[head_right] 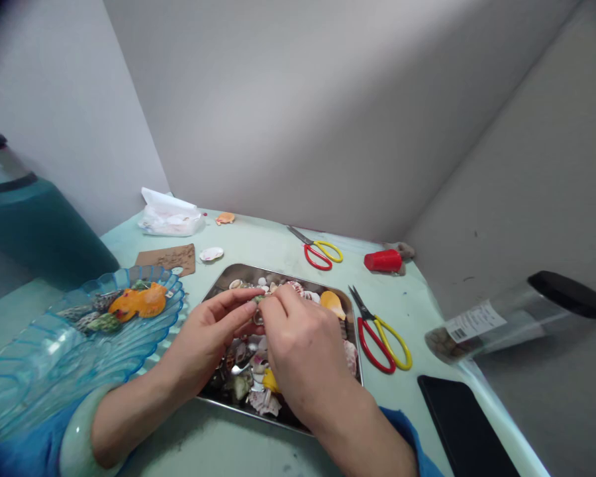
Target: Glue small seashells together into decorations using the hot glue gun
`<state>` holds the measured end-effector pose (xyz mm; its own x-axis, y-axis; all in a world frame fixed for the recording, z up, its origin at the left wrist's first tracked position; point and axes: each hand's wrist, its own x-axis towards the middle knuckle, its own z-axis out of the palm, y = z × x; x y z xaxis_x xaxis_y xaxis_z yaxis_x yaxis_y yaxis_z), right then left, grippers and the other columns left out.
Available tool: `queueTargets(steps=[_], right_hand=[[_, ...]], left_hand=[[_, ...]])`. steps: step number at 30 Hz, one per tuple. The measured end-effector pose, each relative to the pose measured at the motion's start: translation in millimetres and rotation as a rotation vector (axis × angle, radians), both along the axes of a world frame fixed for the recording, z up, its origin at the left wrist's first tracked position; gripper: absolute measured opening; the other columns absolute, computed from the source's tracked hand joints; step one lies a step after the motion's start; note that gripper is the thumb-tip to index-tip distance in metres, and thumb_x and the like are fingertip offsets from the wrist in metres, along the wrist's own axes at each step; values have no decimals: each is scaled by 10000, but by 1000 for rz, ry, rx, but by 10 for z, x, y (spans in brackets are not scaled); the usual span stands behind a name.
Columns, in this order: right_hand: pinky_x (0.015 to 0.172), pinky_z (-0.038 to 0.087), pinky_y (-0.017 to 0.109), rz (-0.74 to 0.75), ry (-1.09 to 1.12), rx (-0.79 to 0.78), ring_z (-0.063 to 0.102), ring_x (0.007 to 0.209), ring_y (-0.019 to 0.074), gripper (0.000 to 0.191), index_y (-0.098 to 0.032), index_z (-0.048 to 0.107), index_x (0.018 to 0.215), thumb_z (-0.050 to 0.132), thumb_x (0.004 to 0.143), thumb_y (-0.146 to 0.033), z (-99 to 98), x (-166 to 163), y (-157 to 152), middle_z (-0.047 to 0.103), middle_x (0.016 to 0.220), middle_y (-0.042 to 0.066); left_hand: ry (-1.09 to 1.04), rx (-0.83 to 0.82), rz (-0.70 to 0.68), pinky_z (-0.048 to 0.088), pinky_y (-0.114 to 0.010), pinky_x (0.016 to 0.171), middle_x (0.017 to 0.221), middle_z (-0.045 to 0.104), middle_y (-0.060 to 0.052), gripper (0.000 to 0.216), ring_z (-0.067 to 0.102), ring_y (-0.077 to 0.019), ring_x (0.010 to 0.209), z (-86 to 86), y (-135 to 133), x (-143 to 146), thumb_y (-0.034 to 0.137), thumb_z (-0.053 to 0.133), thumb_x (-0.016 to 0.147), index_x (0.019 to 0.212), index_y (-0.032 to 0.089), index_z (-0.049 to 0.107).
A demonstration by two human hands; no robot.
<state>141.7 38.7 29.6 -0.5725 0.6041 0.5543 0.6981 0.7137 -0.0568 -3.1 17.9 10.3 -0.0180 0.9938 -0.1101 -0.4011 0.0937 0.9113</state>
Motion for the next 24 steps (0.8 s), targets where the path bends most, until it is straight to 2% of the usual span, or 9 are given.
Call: queueTargets(steps=[4,8,10,13,15,18,21,24], right_hand=[[617,421,291,13,42,-63,607,709,186,175,-162,652,874,482,893,-127,48,16,-1,657,863,56],[642,446,292,43,100,-113,636,737,190,194,-167,653,906,460,908,-157,176,66,-9,673,826,51],[621,445,303,-22,30,-154,638,713,196,186,-178,646,887,461,907,-179,240,115,-17,672,811,44],[573,433,328,-170,-216,-276,630,653,214,133,-196,630,822,511,873,-222,282,218,-51,663,788,37],[598,444,358,-218,-362,-365,636,702,248,63,-213,622,820,574,824,-254,256,288,-99,656,789,33],[667,472,411,-263,-412,-474,636,810,293,201,-220,610,914,660,745,-315,151,359,-196,650,899,56],[697,488,440,-299,-394,-467,631,857,304,322,-216,572,1058,648,751,-277,23,374,-293,604,1057,93],[731,494,438,-285,-358,-458,610,916,303,359,-207,556,1093,652,749,-241,-85,375,-359,548,1142,121]], left_hand=[[16,-6,20,518,-284,762,968,688,-66,300,630,-141,781,10,6,1,268,696,757,1022,137,649],[9,17,42,514,-294,765,966,677,-58,299,627,-134,755,-14,19,1,271,699,750,1017,144,651],[4,39,38,510,-296,772,967,670,-53,295,627,-137,769,-37,19,-4,274,694,756,1021,152,652],[10,64,19,495,-286,786,966,661,-42,312,625,-124,760,-65,13,-21,277,683,770,1061,170,645],[8,69,20,486,-268,780,984,650,-32,316,624,-110,745,-69,8,-32,283,683,772,1071,185,646],[-12,53,18,478,-243,766,994,644,-19,329,630,-99,736,-51,2,-39,285,696,761,1077,204,653],[-35,52,19,479,-239,763,1000,652,-25,347,634,-99,737,-29,-3,-39,276,706,749,1085,200,658],[-36,43,13,485,-242,753,1006,661,-37,377,643,-107,735,-25,-7,-36,282,705,747,1110,196,652]])
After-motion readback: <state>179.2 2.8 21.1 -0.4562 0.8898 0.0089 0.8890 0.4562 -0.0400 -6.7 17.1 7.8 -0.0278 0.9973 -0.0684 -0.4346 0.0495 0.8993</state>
